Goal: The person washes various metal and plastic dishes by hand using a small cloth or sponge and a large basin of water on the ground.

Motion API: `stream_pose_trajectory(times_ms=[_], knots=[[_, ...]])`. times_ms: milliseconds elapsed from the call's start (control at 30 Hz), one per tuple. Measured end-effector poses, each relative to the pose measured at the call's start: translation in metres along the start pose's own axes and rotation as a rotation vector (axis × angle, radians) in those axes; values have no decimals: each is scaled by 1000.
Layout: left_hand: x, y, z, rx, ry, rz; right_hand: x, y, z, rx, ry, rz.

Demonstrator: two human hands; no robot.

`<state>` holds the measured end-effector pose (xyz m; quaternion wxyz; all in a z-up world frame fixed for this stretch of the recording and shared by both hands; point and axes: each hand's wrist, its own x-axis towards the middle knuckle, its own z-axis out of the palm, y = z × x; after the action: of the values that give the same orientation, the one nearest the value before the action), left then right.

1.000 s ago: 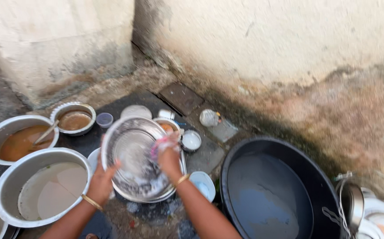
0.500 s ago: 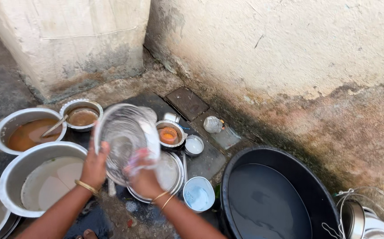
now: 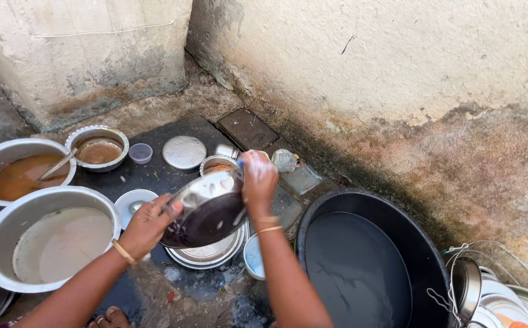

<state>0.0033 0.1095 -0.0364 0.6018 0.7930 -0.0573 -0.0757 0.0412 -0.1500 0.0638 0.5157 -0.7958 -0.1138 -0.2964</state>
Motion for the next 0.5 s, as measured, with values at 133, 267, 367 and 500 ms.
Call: stream_pose_trajectory(times_ms=[133, 267, 367, 500], knots=[[1, -5, 18, -387, 298, 29, -53, -32, 54, 65, 85, -228], [-11, -8, 38, 126, 366, 111, -74, -43, 67, -368, -29, -324], [-23, 8, 37, -26, 283, 98, -52, -15, 54, -219, 106, 63], [-13, 42, 4, -472, 432, 196, -68, -19, 84, 756, 74, 438]])
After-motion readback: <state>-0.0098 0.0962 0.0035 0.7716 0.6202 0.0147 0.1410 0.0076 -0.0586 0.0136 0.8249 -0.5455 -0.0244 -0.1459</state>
